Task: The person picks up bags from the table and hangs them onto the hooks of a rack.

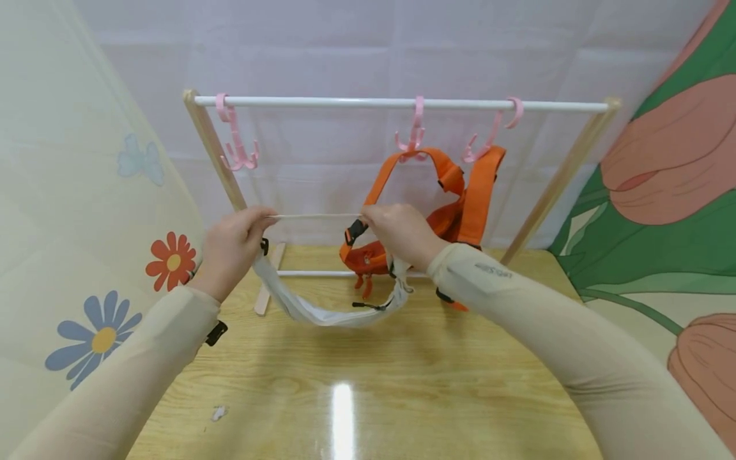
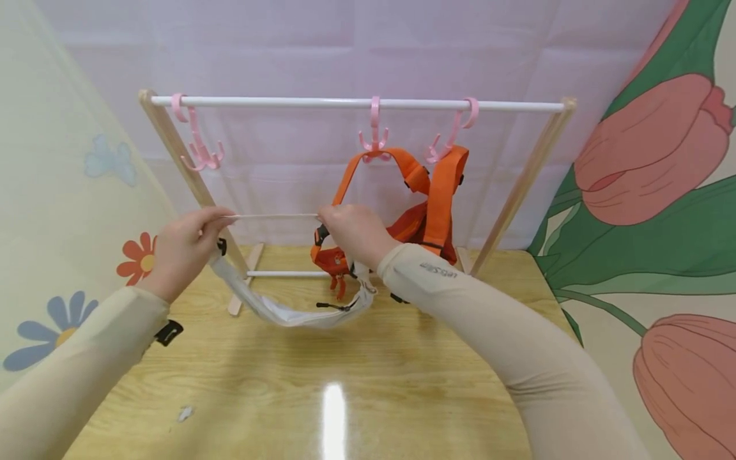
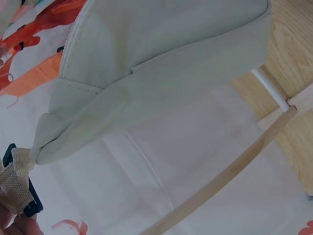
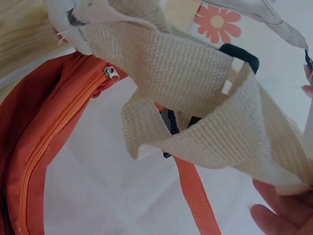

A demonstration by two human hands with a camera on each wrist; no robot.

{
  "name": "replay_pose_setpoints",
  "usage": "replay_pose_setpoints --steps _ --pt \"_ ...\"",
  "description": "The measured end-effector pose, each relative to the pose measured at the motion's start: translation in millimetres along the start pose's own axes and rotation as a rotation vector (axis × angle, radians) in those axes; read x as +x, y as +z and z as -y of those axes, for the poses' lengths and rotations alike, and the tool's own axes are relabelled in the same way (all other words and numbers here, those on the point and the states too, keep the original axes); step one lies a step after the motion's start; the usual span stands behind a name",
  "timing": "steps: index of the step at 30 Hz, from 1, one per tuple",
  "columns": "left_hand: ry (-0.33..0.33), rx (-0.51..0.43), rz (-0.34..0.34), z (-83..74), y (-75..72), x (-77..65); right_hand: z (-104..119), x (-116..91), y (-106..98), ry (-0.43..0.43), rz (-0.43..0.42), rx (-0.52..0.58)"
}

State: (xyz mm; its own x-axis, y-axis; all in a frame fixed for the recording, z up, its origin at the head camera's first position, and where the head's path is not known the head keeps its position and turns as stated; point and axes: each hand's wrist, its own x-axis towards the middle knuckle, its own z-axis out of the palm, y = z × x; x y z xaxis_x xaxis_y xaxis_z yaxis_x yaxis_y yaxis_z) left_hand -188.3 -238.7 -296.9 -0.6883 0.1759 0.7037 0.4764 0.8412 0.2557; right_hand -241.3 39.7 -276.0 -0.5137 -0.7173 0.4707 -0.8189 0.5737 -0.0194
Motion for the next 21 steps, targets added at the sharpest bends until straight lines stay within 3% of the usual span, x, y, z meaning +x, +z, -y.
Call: replay_pose_setpoints --steps 13,21 --pt "-0.069 0.02 0.017 6.4 -15.9 -1.2 5.7 16.6 4.5 -0.004 0.053 -0.084" --pt "-0.081 0.06 -0.027 10.5 -21.5 5.0 4.8 22.3 6.3 0.096 0.102 0.003"
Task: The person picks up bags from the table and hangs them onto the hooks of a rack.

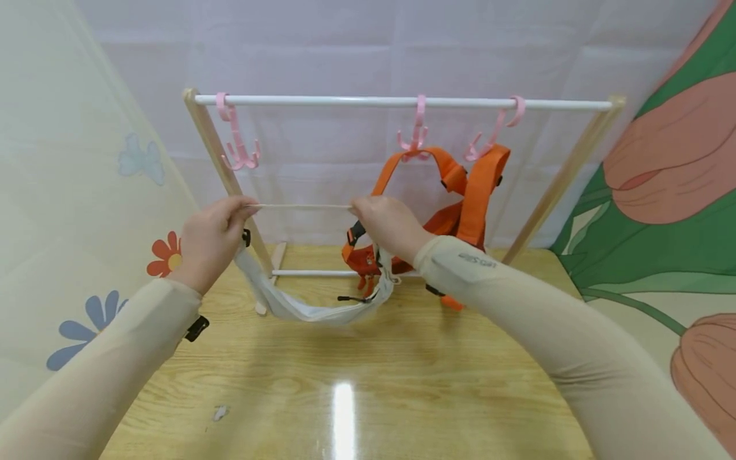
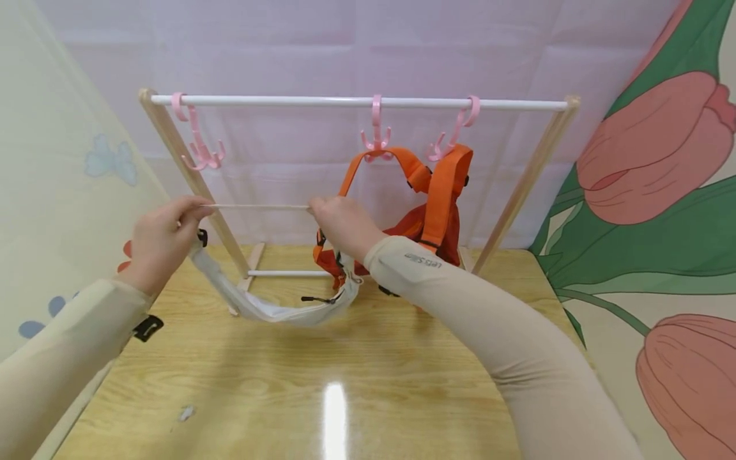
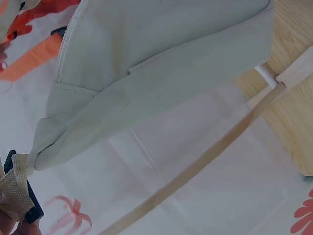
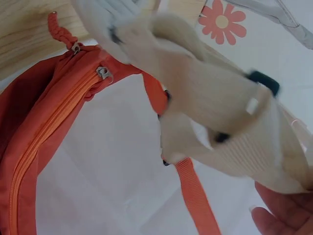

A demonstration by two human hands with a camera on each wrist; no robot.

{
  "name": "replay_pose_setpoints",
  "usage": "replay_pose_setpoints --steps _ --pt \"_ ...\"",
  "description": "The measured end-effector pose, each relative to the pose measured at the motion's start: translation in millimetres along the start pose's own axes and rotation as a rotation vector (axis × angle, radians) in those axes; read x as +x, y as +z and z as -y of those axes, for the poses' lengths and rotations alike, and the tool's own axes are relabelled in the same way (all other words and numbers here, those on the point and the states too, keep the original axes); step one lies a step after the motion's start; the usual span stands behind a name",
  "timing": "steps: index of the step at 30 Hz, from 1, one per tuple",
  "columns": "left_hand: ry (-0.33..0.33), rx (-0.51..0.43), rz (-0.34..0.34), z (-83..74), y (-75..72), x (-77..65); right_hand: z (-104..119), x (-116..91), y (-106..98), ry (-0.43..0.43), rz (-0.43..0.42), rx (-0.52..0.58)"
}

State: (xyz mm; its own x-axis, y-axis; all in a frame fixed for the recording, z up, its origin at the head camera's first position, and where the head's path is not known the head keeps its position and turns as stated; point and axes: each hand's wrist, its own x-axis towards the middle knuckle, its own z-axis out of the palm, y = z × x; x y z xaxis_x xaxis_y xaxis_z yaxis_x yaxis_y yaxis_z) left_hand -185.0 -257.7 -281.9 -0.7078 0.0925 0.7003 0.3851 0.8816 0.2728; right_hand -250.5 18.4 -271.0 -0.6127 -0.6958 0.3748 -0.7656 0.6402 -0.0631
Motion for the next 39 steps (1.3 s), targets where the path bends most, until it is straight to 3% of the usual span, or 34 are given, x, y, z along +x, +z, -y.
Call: replay_pose_setpoints --steps 7,14,21,29,39 --pt "-0.026 0.003 0.014 5.8 -5.2 0.9 -6.6 1.9 1.7 0.086 0.012 0.113" --pt "0.032 0.014 0.064 12.3 -9.3 3.9 -8.9 6.6 -2.2 0.13 -0.01 0.217" --pt "0.019 -0.001 0.018 17.2 -15.0 6.3 -5.8 18.3 -2.1 0.128 -0.022 0.224" --pt "-0.022 -0.015 -0.011 28.6 -20.2 10.2 -3.7 33.2 0.3 0.189 -0.034 0.34" --pt "-0.063 0.05 -0.007 37.3 -27.3 13.8 4.3 45.1 1.3 0.183 -0.015 0.304"
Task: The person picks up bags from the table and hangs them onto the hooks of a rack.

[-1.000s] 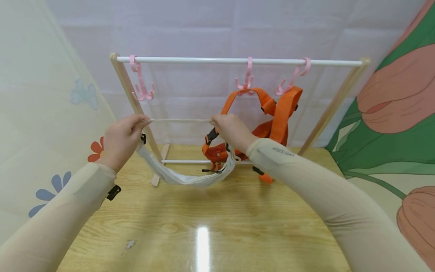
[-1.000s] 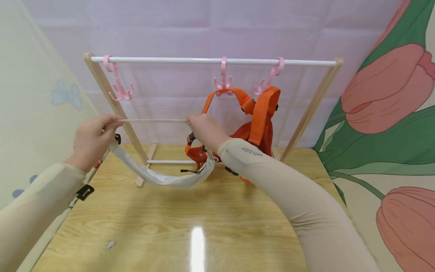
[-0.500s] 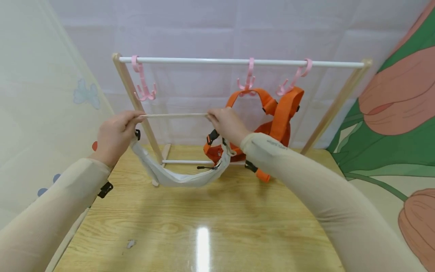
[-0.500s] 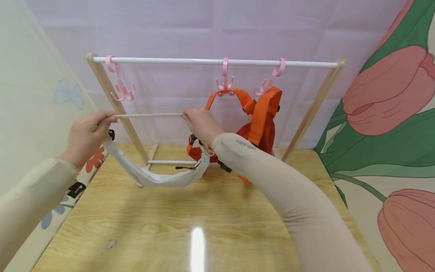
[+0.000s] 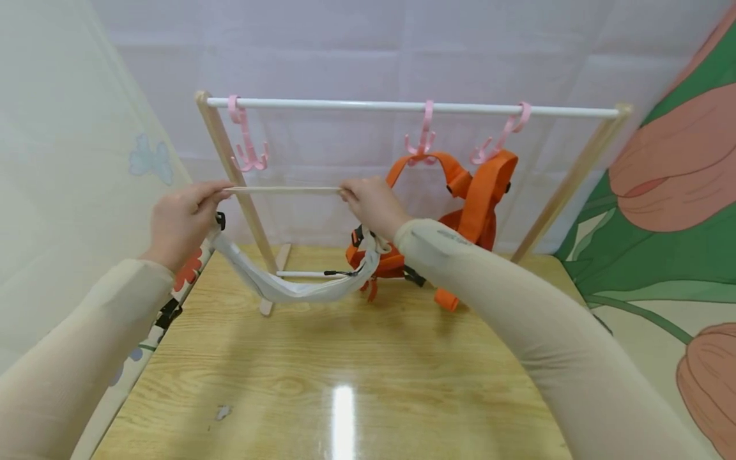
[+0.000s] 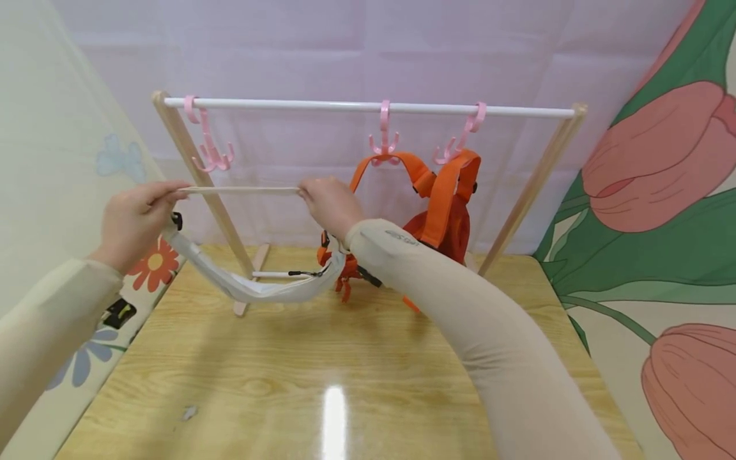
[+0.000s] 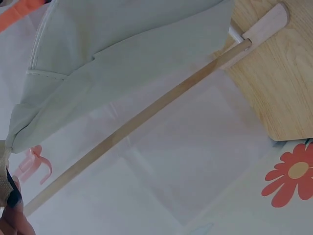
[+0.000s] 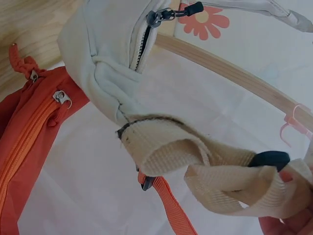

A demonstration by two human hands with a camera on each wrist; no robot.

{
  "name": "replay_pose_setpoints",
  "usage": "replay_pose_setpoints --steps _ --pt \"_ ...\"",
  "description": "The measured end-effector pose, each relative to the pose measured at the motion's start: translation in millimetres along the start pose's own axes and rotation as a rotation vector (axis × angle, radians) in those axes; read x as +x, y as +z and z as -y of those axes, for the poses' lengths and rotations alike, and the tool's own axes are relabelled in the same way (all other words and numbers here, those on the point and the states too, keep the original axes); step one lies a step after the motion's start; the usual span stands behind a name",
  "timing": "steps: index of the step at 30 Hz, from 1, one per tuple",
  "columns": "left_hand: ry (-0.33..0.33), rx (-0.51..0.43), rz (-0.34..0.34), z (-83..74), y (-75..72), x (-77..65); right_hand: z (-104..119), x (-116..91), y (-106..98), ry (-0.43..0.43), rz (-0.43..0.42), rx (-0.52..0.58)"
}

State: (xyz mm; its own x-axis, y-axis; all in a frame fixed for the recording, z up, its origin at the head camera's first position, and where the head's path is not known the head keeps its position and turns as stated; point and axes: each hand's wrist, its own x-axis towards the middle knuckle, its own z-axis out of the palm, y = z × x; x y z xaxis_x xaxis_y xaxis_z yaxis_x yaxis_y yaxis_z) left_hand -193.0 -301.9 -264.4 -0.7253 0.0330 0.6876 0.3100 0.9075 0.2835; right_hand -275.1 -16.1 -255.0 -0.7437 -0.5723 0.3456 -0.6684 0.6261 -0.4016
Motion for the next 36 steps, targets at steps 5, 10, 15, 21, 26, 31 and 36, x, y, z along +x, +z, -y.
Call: replay_pose_setpoints --steps 5,10,15,21,26,31,36 --pt "-0.059 0.004 0.013 2.5 -2.4 3.8 3.1 4.6 1.7 0.012 0.002 -0.003" --pt "-0.171 -0.004 0.054 2.3 -5.5 10.0 4.7 10.6 3.1 0.033 0.008 -0.02" --pt "-0.299 -0.052 0.035 -1.6 -6.8 17.5 5.5 17.0 4.4 0.06 0.002 0.022" --pt "-0.327 -0.046 -0.009 -1.6 -5.1 27.7 5.0 24.1 5.6 0.087 -0.023 0.079" --pt "-0.335 -0.008 -0.03 -0.7 -3.8 34.2 5.8 31.6 5.3 0.113 -0.056 0.111" --pt "-0.348 0.0 -0.067 -1.4 -2.6 38.1 8.2 38.8 2.5 0.14 -0.077 0.144" --pt "-0.365 -0.008 -0.089 -1.1 -3.3 38.9 8.4 42.7 1.4 0.148 -0.093 0.15"
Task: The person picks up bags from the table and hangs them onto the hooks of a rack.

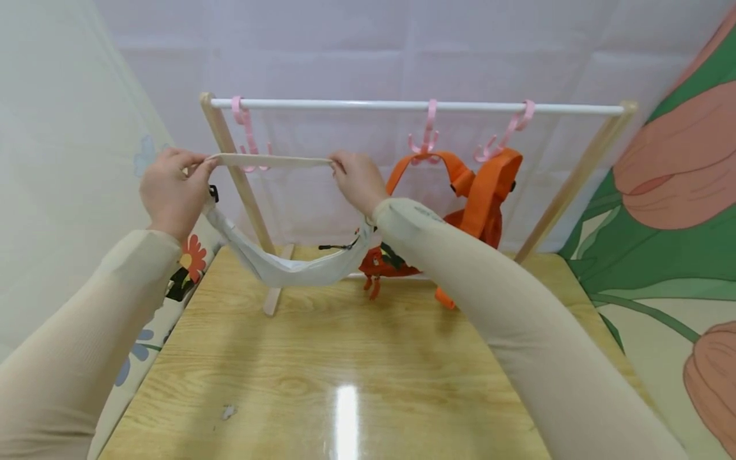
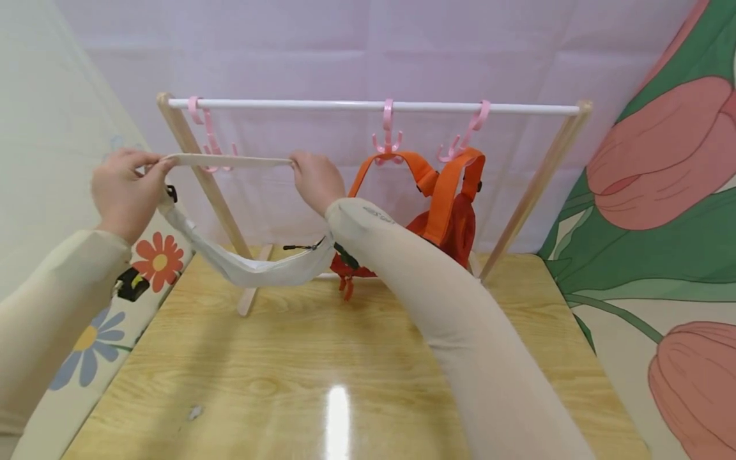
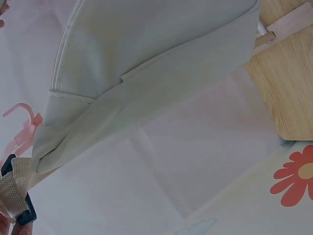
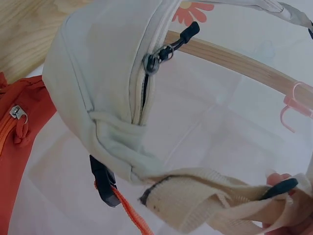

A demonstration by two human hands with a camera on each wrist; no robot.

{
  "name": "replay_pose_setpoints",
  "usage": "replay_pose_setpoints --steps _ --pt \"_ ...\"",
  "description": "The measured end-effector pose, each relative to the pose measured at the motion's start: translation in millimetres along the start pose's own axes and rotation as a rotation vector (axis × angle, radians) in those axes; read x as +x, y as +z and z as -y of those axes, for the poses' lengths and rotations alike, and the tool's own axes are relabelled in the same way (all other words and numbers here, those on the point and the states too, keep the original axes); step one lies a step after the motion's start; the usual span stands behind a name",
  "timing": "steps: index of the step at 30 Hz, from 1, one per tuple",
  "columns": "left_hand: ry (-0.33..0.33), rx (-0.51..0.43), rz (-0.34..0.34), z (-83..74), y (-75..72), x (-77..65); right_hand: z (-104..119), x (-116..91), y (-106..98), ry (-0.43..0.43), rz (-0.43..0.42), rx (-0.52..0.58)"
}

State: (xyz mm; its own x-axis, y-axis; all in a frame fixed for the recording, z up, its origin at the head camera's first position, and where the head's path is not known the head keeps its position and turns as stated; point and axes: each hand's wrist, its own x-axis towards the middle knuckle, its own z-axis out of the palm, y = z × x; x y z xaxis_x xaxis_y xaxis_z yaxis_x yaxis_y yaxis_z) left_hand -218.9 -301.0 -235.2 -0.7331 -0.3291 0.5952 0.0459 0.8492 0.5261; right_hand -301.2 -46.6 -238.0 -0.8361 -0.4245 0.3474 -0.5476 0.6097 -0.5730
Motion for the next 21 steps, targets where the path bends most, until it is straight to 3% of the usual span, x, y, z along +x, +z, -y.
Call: replay_pose_setpoints --steps 8,14,21 --pt "-0.027 -0.045 -0.069 -2.7 -0.5 6.9 1.5 3.8 -0.7 0.08 -0.042 0.129" --pt "-0.029 -0.035 -0.09 -4.8 -0.5 8.5 -1.8 4.9 -0.6 0.081 -0.121 0.097" --pt "-0.025 -0.02 -0.106 -4.4 1.2 11.8 1.6 5.1 3.7 0.035 -0.105 0.088"
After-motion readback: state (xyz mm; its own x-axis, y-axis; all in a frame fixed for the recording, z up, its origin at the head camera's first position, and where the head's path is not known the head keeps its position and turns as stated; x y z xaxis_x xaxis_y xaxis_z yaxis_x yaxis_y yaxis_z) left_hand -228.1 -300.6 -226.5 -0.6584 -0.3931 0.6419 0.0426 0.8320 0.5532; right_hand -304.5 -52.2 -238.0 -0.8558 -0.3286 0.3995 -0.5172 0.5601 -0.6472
